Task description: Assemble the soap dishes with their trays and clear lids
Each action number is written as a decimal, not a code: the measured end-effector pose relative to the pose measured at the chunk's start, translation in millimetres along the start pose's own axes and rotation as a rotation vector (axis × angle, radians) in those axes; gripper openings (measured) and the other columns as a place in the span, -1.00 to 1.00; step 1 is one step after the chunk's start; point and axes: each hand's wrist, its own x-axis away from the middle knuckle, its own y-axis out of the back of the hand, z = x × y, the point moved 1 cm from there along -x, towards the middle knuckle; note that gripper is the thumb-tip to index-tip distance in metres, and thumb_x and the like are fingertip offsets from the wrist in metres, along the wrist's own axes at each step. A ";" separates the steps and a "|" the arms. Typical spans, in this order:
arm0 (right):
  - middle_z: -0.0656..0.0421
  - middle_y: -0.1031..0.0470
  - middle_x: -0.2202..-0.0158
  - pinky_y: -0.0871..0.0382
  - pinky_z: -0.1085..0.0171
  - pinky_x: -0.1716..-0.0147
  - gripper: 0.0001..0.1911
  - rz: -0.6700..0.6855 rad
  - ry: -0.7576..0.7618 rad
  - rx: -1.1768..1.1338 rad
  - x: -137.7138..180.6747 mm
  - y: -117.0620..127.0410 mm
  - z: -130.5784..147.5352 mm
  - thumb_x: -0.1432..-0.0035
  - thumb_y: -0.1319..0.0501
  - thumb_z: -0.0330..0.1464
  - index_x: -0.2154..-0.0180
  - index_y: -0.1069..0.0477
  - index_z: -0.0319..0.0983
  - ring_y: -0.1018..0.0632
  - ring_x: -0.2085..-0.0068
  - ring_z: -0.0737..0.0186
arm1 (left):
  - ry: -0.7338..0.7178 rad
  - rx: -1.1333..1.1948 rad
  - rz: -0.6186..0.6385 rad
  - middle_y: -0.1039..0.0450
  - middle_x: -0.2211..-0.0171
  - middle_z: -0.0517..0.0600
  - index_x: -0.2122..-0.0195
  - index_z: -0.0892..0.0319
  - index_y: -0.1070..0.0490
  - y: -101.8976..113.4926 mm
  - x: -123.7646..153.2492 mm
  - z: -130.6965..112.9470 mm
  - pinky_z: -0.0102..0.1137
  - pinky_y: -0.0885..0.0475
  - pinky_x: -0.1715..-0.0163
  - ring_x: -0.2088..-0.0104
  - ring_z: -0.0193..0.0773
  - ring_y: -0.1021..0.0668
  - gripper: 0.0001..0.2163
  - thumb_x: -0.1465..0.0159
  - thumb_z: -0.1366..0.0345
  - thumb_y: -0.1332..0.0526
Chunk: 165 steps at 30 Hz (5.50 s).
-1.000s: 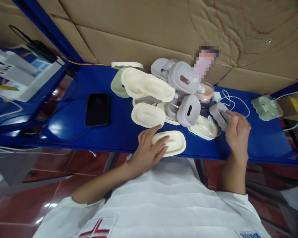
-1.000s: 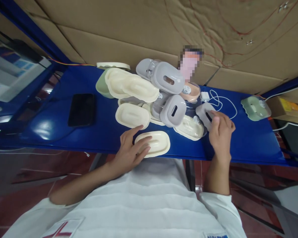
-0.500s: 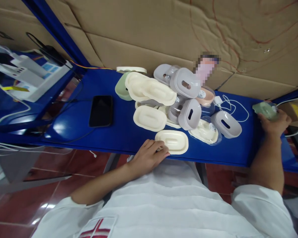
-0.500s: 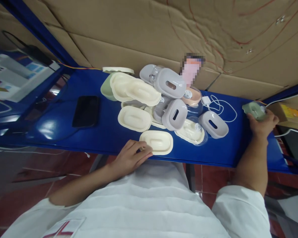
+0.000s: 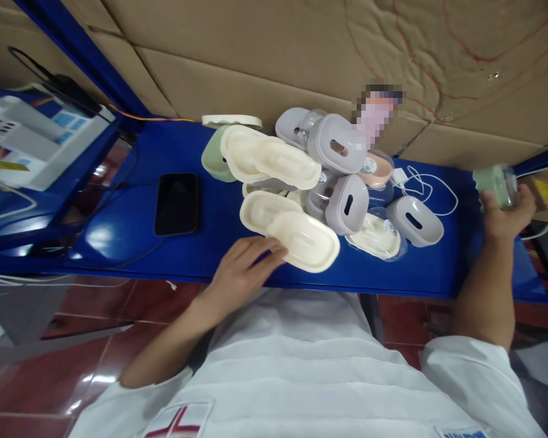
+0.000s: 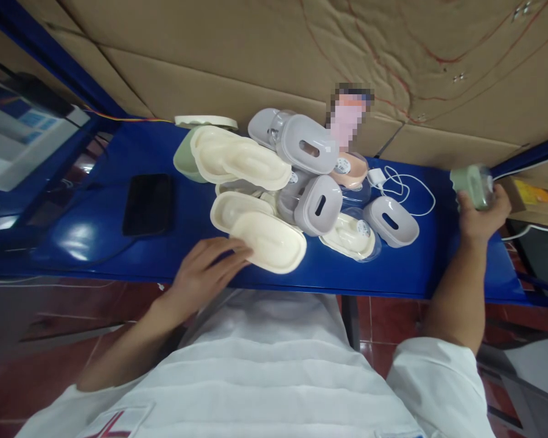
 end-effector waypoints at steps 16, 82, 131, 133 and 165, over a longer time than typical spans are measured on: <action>-0.49 -0.27 -0.41 -0.18 -0.10 -0.44 -0.09 -0.011 0.196 -0.143 2.2 4.0 16.1 -0.25 -0.49 -0.22 -0.44 -0.24 -0.52 -0.38 -0.49 -0.11 | 0.226 -0.186 -0.173 -0.48 -0.11 0.15 -0.24 0.06 -0.49 -2.1 -6.4 38.6 -0.25 -0.59 0.09 0.14 -0.15 -0.62 -0.65 -0.45 0.37 -0.35; 0.17 -0.72 0.00 -0.36 0.14 -0.16 -0.63 1.266 1.614 -0.866 343.2 76.5 359.1 -0.51 -0.28 -0.09 -0.18 -0.61 -0.11 -0.66 -0.01 0.22 | 0.331 0.562 -0.513 -0.02 -0.59 0.14 -0.62 -0.12 -0.01 -1.3 20.2 37.1 -0.01 -0.50 -0.36 -0.43 0.24 -0.43 0.14 -0.13 -0.16 -0.60; 0.05 -0.61 -0.23 -0.44 -0.07 -0.23 -0.67 0.466 1.692 -0.397 305.5 84.1 380.9 -0.59 -0.04 -0.32 -0.13 -0.55 -0.11 -0.55 -0.26 -0.01 | 0.352 0.830 -0.567 -0.15 -0.55 0.13 -0.49 -0.25 -0.17 -10.2 12.0 38.8 -0.10 -0.69 -0.15 -0.22 0.05 -0.66 -0.28 -0.39 -0.21 -0.38; -0.05 -0.59 -0.23 -0.38 -0.16 -0.29 -0.71 0.469 1.537 -0.195 277.3 66.8 406.5 -0.54 -0.11 -0.33 -0.09 -0.58 -0.18 -0.54 -0.26 -0.11 | 0.346 0.853 -0.556 -0.23 -0.50 0.15 -0.47 -0.18 -0.25 -8.7 10.9 37.2 -0.16 -0.73 -0.08 -0.14 -0.02 -0.70 -0.39 -0.47 -0.10 -0.35; -0.08 -0.66 -0.18 -0.40 0.21 -0.22 -0.64 0.565 1.028 -0.377 132.6 -29.9 267.6 -0.62 -0.08 -0.38 -0.16 -0.60 -0.36 -0.63 -0.20 0.26 | 0.448 0.713 -0.369 -0.60 0.08 0.06 0.08 0.11 -0.64 7.9 0.8 25.9 -0.37 -0.59 0.17 0.09 -0.21 -0.66 -0.86 -0.54 0.39 -0.26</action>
